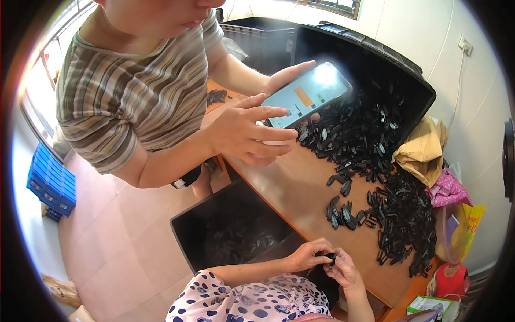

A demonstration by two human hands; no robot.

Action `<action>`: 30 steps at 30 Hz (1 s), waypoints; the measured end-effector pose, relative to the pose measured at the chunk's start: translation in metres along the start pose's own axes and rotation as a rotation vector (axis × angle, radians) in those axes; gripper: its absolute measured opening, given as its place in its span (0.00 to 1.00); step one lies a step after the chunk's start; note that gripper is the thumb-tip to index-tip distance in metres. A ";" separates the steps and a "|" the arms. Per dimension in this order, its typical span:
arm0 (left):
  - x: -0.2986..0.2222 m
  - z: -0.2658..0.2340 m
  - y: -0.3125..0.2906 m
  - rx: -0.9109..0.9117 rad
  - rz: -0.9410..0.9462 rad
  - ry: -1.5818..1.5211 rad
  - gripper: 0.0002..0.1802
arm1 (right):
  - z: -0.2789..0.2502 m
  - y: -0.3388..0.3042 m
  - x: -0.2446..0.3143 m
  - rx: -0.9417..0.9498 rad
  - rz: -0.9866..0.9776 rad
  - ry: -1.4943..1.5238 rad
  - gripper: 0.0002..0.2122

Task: The person repeatedly takes plastic buckle parts from the table, snaps them together by hand, and places the assembled buckles into a container below.

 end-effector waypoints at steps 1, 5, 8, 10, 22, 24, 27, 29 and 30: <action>0.002 -0.005 0.000 -0.040 0.087 -0.010 0.15 | 0.004 0.005 -0.001 -0.001 -0.001 -0.004 0.19; 0.009 -0.021 -0.003 -0.036 0.004 -0.215 0.14 | 0.021 0.021 -0.004 0.154 0.107 -0.119 0.27; 0.002 -0.026 -0.010 -0.024 -0.081 -0.352 0.14 | 0.031 0.029 -0.001 0.321 0.085 -0.211 0.29; 0.000 -0.030 -0.012 -0.026 -0.136 -0.443 0.15 | 0.038 0.032 -0.002 0.390 0.048 -0.244 0.30; 0.010 -0.049 -0.032 -0.105 -0.063 -0.413 0.12 | 0.055 0.044 -0.018 0.089 -0.127 -0.413 0.17; 0.008 -0.073 -0.041 -0.173 0.001 -0.189 0.09 | 0.048 0.047 -0.013 0.012 -0.216 -0.705 0.10; 0.009 -0.119 -0.064 -0.339 -0.028 0.318 0.13 | 0.000 0.055 -0.007 -0.398 -0.404 -0.833 0.06; 0.002 -0.135 -0.075 -0.440 0.039 0.904 0.16 | -0.016 0.053 0.002 -0.510 -0.460 -0.817 0.05; 0.004 -0.135 -0.076 -0.441 0.039 0.909 0.16 | -0.023 0.053 0.006 -0.619 -0.512 -0.803 0.06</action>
Point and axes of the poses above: each hand's wrist, its own y-axis towards the middle knuckle, its own z-axis out of the palm, x = y × z, the point moved 1 cm from there along y, towards the middle knuckle, and after that the axes turned 7 degrees about -y, right-handed, at the moved point
